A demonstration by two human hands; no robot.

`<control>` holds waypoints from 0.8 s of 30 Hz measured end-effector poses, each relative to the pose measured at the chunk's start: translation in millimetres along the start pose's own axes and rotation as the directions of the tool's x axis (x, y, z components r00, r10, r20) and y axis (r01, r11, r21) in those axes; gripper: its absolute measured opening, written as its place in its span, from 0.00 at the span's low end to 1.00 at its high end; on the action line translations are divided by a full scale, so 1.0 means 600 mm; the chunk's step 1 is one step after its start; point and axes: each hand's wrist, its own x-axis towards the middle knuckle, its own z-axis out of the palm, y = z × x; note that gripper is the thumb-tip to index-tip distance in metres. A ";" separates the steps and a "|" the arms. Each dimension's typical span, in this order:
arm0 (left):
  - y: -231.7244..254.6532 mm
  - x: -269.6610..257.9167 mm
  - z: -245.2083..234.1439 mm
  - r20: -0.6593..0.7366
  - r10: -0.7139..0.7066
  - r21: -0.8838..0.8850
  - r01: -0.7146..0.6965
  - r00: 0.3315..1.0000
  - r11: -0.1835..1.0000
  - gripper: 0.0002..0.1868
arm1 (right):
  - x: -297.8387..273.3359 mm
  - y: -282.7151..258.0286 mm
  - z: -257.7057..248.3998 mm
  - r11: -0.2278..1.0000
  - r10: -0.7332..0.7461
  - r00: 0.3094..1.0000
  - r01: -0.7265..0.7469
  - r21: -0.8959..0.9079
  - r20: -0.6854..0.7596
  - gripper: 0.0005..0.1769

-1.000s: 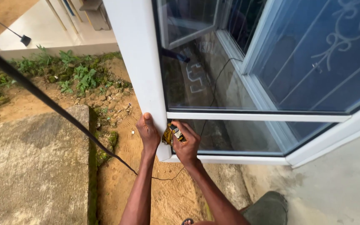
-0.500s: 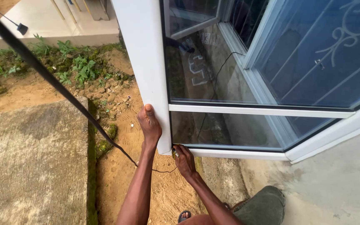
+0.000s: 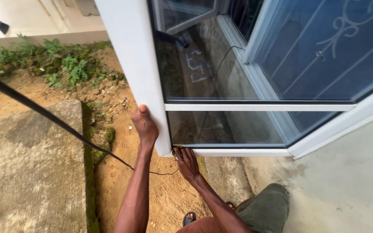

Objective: Cleaning the glass and frame of an open window using a wet cloth.

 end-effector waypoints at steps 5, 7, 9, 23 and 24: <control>-0.016 0.005 0.001 -0.014 0.001 -0.005 -0.001 1.000 1.000 0.38 | -0.021 0.049 0.010 0.999 -0.040 0.998 0.039 0.013 0.047 0.38; -0.008 0.002 0.002 -0.006 -0.014 -0.031 0.013 1.000 0.999 0.37 | -0.026 0.071 -0.015 0.999 -0.048 0.998 0.047 0.011 0.036 0.36; -0.036 0.000 -0.003 0.005 0.016 0.017 -0.016 1.000 1.000 0.38 | -0.042 0.099 -0.029 0.996 -0.089 0.996 0.089 0.002 -0.031 0.31; -0.089 0.002 -0.018 0.013 0.090 0.010 -0.090 0.996 0.996 0.38 | -0.252 0.384 -0.209 0.887 0.298 0.952 -0.302 -0.351 -0.067 0.23; -0.093 0.002 -0.020 0.014 0.089 0.003 -0.089 0.996 0.996 0.38 | -0.257 0.394 -0.211 0.874 0.324 0.937 -0.348 -0.340 -0.127 0.24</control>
